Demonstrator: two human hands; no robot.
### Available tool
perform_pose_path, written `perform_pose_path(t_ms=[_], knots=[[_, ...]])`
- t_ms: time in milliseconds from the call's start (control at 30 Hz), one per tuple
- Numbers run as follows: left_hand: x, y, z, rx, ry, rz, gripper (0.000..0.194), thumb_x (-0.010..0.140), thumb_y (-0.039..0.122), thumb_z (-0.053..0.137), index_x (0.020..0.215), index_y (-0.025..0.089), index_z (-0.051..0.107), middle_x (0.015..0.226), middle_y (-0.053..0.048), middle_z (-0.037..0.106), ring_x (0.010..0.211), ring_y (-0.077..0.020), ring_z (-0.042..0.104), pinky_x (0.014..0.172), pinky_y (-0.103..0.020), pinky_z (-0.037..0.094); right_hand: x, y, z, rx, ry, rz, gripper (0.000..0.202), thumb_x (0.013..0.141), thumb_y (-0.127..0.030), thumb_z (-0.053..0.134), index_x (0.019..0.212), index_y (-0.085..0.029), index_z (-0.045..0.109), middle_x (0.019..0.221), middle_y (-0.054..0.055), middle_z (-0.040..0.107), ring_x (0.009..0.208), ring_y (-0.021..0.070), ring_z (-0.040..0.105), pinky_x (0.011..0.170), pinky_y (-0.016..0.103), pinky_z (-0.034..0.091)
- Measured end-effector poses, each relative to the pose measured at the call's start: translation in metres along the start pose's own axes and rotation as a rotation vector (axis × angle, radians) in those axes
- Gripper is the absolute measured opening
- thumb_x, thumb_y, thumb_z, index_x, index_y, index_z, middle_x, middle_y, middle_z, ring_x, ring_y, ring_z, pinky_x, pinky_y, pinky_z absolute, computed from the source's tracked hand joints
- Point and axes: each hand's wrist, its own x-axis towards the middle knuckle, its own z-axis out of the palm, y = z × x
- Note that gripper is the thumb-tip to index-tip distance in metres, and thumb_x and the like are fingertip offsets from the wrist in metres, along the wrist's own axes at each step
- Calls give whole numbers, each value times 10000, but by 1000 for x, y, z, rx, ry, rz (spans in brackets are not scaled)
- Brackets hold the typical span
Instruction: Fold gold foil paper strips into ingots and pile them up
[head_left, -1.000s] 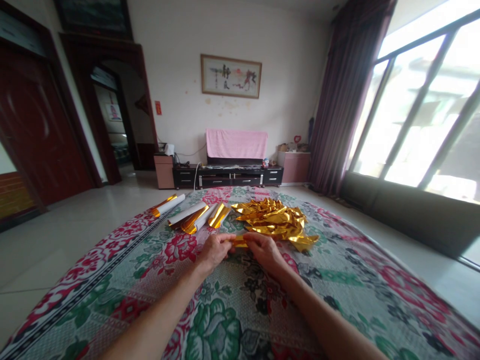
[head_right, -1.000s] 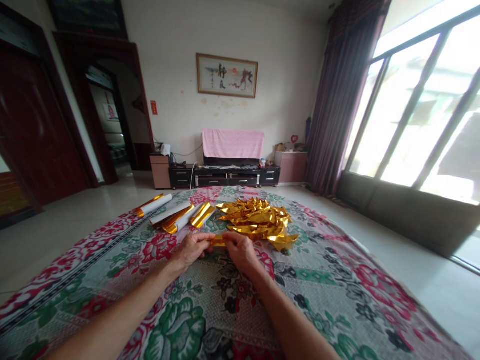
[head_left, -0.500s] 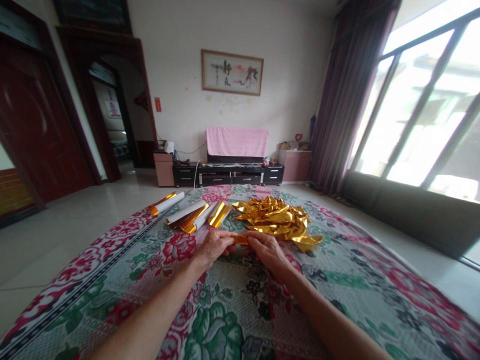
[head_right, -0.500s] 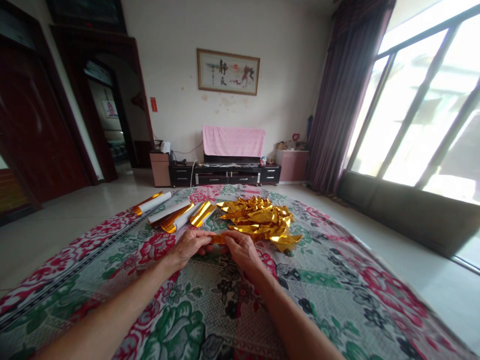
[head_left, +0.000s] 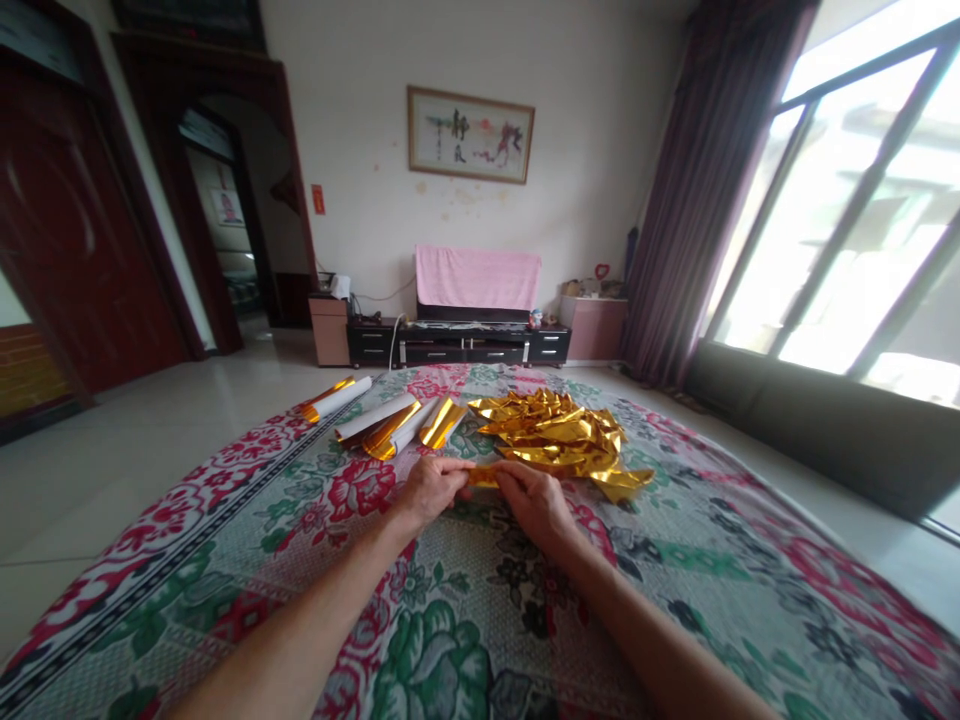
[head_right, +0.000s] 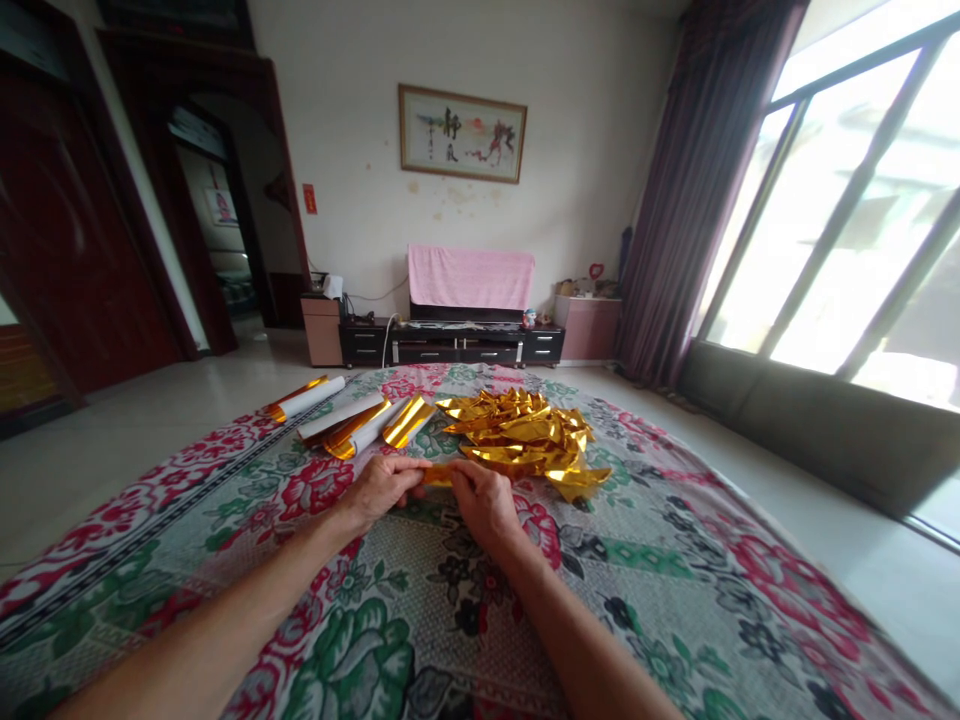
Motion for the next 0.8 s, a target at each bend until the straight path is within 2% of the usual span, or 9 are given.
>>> perform_pose_path(t_ms=[133,267,400,633,800], knots=[[-2,2,0,-37,7,-10,370,701,189,529,1042,114,652,527,-12,637,393,-56,449,420,-159,351,1,0,0,17,-20,43,312,823,-305,428,961,-197,686,638,-3,632,583,125,561,542,195,398],[-2,1,1,-97,-6,-12,376,715,192,516,1061,110,639,569,-23,657,422,-58,485,437,-157,369,2,0,-1,112,-43,78,330,821,-315,428,1010,-186,666,702,6,656,603,128,579,555,199,421],[1,-3,2,-9,-23,43,378,724,231,521,1071,138,638,563,-15,655,430,-75,507,431,-171,380,4,1,-1,116,-45,100,331,814,-298,433,1014,-173,665,676,9,662,594,134,588,553,203,430],[3,-7,-2,251,53,233,299,730,238,511,959,184,697,715,-17,706,647,-127,622,583,-193,470,2,2,2,-17,8,-105,284,831,-245,435,978,-236,678,837,-5,688,745,134,620,692,199,440],[2,-7,-3,298,63,278,291,733,231,508,947,190,700,760,-22,715,695,-144,634,659,-224,483,1,4,2,-45,12,-106,282,848,-260,425,990,-244,668,863,-2,689,771,144,626,712,210,448]])
